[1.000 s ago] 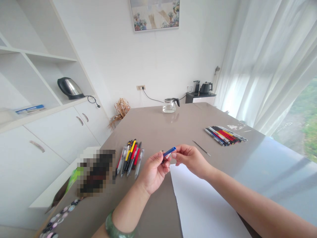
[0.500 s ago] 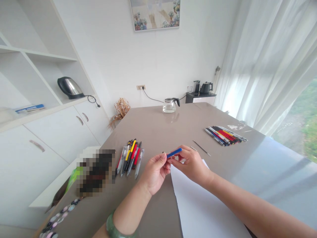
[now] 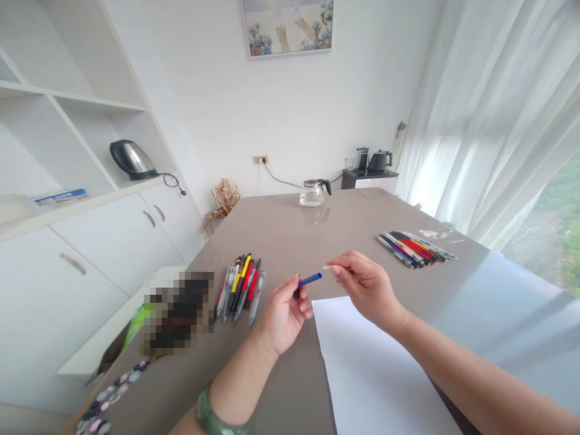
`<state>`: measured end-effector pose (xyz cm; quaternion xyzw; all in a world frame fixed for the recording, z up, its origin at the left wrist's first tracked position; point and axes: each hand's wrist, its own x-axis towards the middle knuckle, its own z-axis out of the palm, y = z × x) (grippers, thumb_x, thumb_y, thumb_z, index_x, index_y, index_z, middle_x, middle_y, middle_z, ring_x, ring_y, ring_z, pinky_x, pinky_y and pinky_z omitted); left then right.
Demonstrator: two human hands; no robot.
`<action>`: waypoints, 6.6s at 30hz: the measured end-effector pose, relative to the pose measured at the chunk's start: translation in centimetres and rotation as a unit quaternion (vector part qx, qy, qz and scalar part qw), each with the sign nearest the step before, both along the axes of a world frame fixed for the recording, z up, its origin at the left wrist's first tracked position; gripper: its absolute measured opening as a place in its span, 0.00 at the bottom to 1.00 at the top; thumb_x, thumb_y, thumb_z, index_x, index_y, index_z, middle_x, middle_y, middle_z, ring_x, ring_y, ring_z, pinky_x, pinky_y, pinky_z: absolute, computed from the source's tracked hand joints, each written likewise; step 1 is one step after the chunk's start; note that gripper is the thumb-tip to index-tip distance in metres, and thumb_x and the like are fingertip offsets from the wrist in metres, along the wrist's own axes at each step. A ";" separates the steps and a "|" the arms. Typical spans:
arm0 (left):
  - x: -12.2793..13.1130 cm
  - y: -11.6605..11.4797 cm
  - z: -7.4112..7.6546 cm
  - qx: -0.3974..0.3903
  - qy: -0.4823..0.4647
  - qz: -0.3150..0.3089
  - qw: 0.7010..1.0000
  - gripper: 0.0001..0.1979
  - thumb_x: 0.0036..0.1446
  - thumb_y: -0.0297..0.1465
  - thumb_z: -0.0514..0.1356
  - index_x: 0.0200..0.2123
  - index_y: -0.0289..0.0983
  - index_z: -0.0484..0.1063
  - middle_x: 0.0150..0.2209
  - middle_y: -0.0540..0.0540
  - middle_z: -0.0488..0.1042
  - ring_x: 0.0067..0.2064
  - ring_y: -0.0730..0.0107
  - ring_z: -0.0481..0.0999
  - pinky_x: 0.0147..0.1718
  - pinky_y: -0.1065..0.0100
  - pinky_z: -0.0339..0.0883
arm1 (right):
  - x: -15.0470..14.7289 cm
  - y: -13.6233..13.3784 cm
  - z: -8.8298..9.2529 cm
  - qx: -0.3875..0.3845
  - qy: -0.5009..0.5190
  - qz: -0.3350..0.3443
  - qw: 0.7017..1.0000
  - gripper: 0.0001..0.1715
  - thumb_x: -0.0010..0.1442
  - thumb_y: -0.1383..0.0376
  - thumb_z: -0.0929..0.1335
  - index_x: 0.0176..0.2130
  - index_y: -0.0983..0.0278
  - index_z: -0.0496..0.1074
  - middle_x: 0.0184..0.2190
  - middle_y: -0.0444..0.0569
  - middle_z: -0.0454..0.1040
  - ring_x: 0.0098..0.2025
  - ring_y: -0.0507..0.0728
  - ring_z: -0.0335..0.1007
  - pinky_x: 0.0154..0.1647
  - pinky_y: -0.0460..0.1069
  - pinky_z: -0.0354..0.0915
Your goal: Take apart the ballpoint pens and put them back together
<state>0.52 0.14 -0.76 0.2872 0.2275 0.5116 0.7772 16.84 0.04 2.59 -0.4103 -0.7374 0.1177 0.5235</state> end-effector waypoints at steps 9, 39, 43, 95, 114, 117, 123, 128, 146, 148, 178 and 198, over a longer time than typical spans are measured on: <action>0.0 0.1 0.0 0.023 0.027 0.036 0.999 0.08 0.54 0.34 0.55 0.27 0.36 0.61 0.23 0.54 0.58 0.21 0.81 0.57 0.19 0.75 0.51 | 0.3 -0.3 0.7 0.056 -0.055 0.043 0.996 0.08 0.55 0.69 0.63 0.35 0.64 0.70 0.29 0.49 0.68 0.30 0.51 0.64 0.30 0.46 0.62; -0.1 -0.2 0.3 0.050 0.085 -0.027 0.995 0.08 0.52 0.32 0.57 0.25 0.34 0.63 0.23 0.53 0.57 0.21 0.83 0.54 0.19 0.76 0.49 | 0.2 0.1 0.0 -0.007 0.006 0.050 0.999 0.11 0.55 0.66 0.63 0.39 0.61 0.71 0.29 0.48 0.69 0.30 0.52 0.66 0.30 0.47 0.63; -0.1 -0.5 0.5 0.067 0.091 -0.051 0.992 0.08 0.51 0.32 0.58 0.25 0.34 0.64 0.24 0.53 0.58 0.21 0.82 0.54 0.18 0.76 0.48 | 0.3 -0.3 0.3 -0.022 0.032 0.092 0.995 0.12 0.55 0.65 0.63 0.40 0.61 0.71 0.31 0.49 0.69 0.31 0.52 0.66 0.31 0.48 0.64; -0.1 -0.2 0.6 0.046 0.088 0.011 0.995 0.09 0.44 0.32 0.64 0.28 0.35 0.68 0.20 0.53 0.61 0.22 0.80 0.58 0.20 0.75 0.51 | 0.1 0.5 -0.3 -0.160 0.238 0.215 0.934 0.06 0.50 0.63 0.68 0.31 0.61 0.73 0.32 0.47 0.65 0.30 0.50 0.61 0.24 0.46 0.63; -0.3 -0.2 0.3 0.047 0.045 -0.067 0.996 0.10 0.54 0.32 0.54 0.33 0.31 0.69 0.28 0.47 0.63 0.25 0.78 0.62 0.22 0.74 0.57 | 0.7 1.7 -0.8 -0.288 0.348 0.207 0.868 0.08 0.50 0.63 0.68 0.32 0.65 0.69 0.20 0.41 0.64 0.22 0.47 0.60 0.23 0.44 0.58; -0.4 0.0 0.1 0.045 0.046 -0.077 0.995 0.09 0.54 0.31 0.53 0.32 0.31 0.69 0.28 0.47 0.63 0.25 0.78 0.62 0.23 0.74 0.58 | 0.7 1.8 -0.9 -0.289 0.347 0.197 0.870 0.09 0.50 0.62 0.68 0.32 0.65 0.69 0.20 0.41 0.64 0.22 0.47 0.60 0.23 0.44 0.58; -0.4 -0.1 0.1 0.064 0.077 -0.088 0.991 0.09 0.54 0.31 0.53 0.32 0.30 0.70 0.28 0.47 0.62 0.25 0.79 0.61 0.23 0.74 0.58 | 0.6 1.8 -1.2 -0.275 0.342 0.191 0.878 0.09 0.49 0.62 0.68 0.33 0.64 0.71 0.20 0.42 0.65 0.23 0.48 0.60 0.23 0.45 0.58; -0.5 -0.3 0.2 0.087 0.135 -0.094 0.983 0.11 0.54 0.33 0.54 0.34 0.31 0.70 0.25 0.49 0.62 0.24 0.79 0.61 0.22 0.75 0.57 | 0.6 1.8 -1.3 -0.265 0.330 0.192 0.886 0.10 0.50 0.63 0.68 0.34 0.64 0.72 0.20 0.42 0.65 0.23 0.48 0.60 0.24 0.46 0.60; 0.1 -0.2 -0.3 0.159 0.319 -0.006 0.934 0.16 0.52 0.39 0.55 0.38 0.33 0.70 0.28 0.47 0.66 0.28 0.74 0.65 0.24 0.72 0.60 | 6.1 4.8 -0.9 -0.188 -0.032 -0.169 0.967 0.16 0.50 0.55 0.64 0.30 0.64 0.73 0.21 0.45 0.70 0.22 0.50 0.61 0.23 0.45 0.57; 0.1 -0.1 -0.4 0.152 0.324 0.002 0.934 0.16 0.52 0.39 0.55 0.38 0.33 0.70 0.28 0.47 0.66 0.28 0.74 0.65 0.24 0.73 0.60 | 7.3 5.6 -1.5 -0.220 -0.118 -0.199 0.948 0.15 0.50 0.56 0.63 0.29 0.63 0.73 0.21 0.44 0.71 0.23 0.51 0.62 0.24 0.44 0.57; 0.0 0.0 -0.9 0.136 0.315 0.007 0.939 0.19 0.48 0.40 0.58 0.39 0.33 0.71 0.26 0.50 0.60 0.22 0.81 0.54 0.17 0.75 0.48 | 9.8 7.1 -4.8 -0.301 -0.282 -0.260 0.873 0.08 0.51 0.67 0.63 0.30 0.69 0.70 0.32 0.59 0.71 0.36 0.59 0.67 0.33 0.49 0.59; 0.3 -0.4 -0.5 0.135 0.378 -0.039 0.915 0.20 0.45 0.42 0.59 0.37 0.33 0.72 0.22 0.53 0.58 0.19 0.82 0.49 0.18 0.74 0.43 | 2.0 1.3 1.0 -0.241 0.273 0.150 0.919 0.12 0.48 0.59 0.68 0.28 0.65 0.64 0.28 0.48 0.72 0.26 0.50 0.67 0.27 0.47 0.64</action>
